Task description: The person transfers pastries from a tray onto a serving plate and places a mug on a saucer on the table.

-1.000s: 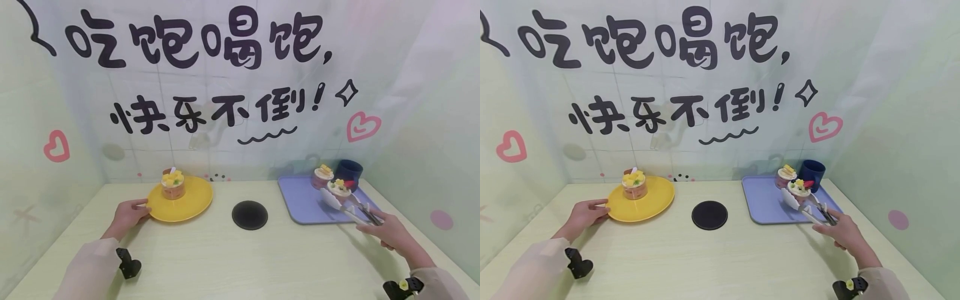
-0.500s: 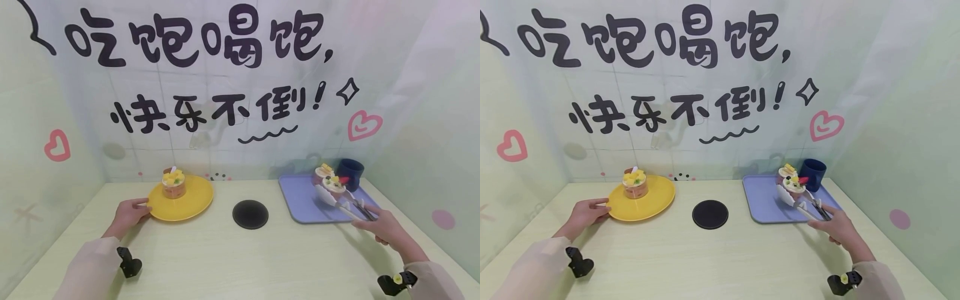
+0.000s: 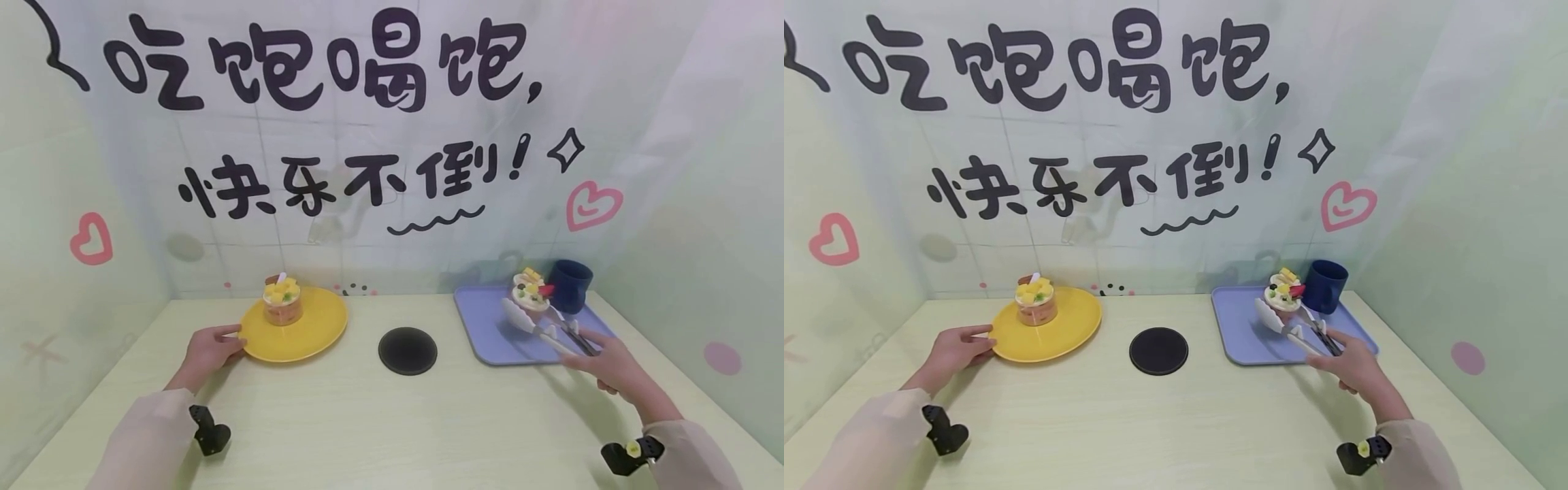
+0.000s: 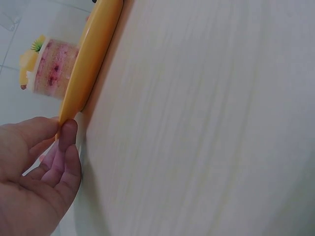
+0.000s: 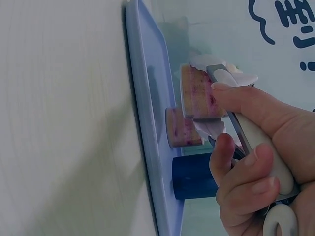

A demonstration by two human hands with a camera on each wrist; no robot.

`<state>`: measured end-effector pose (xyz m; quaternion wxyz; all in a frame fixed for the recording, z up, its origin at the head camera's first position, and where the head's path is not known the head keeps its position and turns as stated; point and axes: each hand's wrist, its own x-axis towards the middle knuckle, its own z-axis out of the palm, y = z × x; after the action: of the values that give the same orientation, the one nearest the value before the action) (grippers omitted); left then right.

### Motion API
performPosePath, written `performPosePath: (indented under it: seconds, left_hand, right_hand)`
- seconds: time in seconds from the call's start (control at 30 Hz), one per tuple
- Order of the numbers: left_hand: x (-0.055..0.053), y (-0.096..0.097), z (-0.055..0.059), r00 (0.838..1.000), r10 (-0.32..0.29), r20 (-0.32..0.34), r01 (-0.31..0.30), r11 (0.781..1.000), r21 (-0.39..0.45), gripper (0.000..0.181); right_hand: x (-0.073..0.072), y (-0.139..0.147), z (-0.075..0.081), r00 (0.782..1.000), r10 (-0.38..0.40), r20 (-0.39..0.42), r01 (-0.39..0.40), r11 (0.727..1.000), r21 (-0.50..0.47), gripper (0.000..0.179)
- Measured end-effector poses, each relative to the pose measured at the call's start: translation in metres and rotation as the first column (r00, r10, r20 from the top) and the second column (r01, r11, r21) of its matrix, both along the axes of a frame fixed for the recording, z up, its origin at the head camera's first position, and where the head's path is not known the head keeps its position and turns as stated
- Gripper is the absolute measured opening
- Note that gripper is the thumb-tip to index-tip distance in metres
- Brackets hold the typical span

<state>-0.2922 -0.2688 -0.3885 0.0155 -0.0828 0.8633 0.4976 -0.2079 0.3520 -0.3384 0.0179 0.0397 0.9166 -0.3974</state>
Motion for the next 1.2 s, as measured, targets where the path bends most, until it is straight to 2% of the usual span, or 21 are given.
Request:
performPosePath:
  seconds: [0.43,0.7,1.2]
  left_hand:
    - [-0.001,-0.001,-0.001,1.0,0.006,0.001,-0.006,1.0,0.002,0.054]
    - [-0.001,-0.001,-0.001,1.0,0.007,0.002,-0.007,1.0,0.008,0.054]
    - [-0.001,-0.001,-0.001,1.0,0.005,0.007,-0.005,1.0,0.004,0.055]
  right_hand:
    - [-0.006,-0.015,0.002,1.0,0.008,0.009,-0.008,1.0,0.022,0.088]
    - [-0.008,-0.029,0.005,1.0,0.012,0.012,-0.012,1.0,-0.002,0.088]
    - [-0.016,-0.037,0.0,1.0,0.017,0.009,-0.017,1.0,-0.024,0.09]
